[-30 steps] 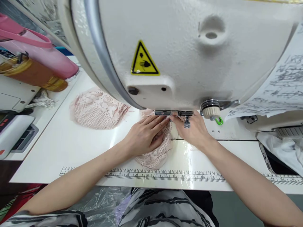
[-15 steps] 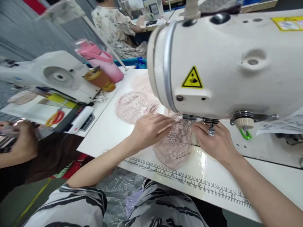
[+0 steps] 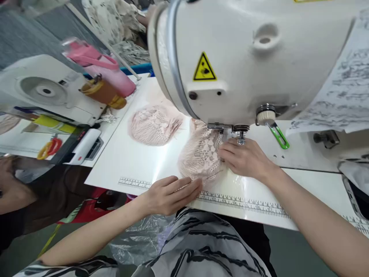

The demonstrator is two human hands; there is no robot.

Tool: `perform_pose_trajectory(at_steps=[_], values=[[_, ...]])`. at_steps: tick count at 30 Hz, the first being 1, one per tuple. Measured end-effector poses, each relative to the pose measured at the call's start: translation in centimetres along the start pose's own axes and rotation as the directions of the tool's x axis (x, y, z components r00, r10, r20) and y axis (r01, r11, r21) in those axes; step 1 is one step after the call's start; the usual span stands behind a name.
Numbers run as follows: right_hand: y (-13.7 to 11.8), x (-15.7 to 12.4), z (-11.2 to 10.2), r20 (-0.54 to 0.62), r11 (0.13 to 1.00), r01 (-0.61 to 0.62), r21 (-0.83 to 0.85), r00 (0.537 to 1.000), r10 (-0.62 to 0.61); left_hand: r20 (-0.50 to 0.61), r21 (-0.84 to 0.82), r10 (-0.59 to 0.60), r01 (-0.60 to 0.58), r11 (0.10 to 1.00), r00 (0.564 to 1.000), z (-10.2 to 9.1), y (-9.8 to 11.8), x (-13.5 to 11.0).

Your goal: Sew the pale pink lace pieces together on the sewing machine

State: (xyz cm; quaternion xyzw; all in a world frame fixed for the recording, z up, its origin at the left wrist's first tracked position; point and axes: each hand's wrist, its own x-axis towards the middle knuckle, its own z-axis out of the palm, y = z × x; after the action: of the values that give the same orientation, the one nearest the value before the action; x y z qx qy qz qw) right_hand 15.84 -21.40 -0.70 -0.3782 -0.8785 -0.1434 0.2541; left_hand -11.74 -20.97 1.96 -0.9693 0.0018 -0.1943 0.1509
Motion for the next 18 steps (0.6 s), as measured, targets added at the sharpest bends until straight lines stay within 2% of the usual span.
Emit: perform_pose_trajectory(at_steps=[4,6,7,9,11,12,14,16,18], values=[[0.2,-0.4,0.2,0.018,0.993,-0.013,0.12,1.0,0.011,0.003,-0.054,-0.052,0.052,0.997,0.999,0.6,0.3,0.4],[0.2,-0.4,0.2,0.051,0.986,-0.011,0.165,0.999,0.002,0.004,-0.152,-0.193,0.191,0.97,0.981,0.4,-0.1,0.7],[0.2,-0.3,0.1,0.068,0.982,-0.003,0.19,0.998,-0.01,0.027,-0.214,-0.302,0.3,0.93,0.953,0.0,-0.5,0.9],[0.2,-0.3,0.0,0.07,0.976,0.016,0.216,0.997,-0.031,0.126,-0.307,-0.521,0.533,0.789,0.844,-1.2,-1.4,1.6],[0.2,-0.1,0.1,0.035,0.982,0.018,0.187,0.999,-0.025,0.226,-0.331,-0.622,0.659,0.675,0.75,-2.5,-2.6,2.6],[0.2,-0.1,0.1,0.007,0.987,0.016,0.161,1.0,-0.017,0.262,-0.334,-0.629,0.68,0.653,0.732,-3.1,-3.3,3.2],[0.2,0.0,0.0,-0.05,0.993,0.025,0.112,0.999,-0.019,0.355,-0.366,-0.577,0.678,0.638,0.735,-3.6,-4.5,4.2],[0.4,0.1,-0.2,-0.086,0.996,0.047,0.075,0.995,-0.04,0.438,-0.403,-0.47,0.634,0.66,0.767,-3.0,-5.4,5.0],[0.5,0.1,-0.5,-0.097,0.997,0.065,0.034,0.993,-0.062,0.451,-0.396,-0.359,0.544,0.74,0.817,-1.5,-5.9,5.4]])
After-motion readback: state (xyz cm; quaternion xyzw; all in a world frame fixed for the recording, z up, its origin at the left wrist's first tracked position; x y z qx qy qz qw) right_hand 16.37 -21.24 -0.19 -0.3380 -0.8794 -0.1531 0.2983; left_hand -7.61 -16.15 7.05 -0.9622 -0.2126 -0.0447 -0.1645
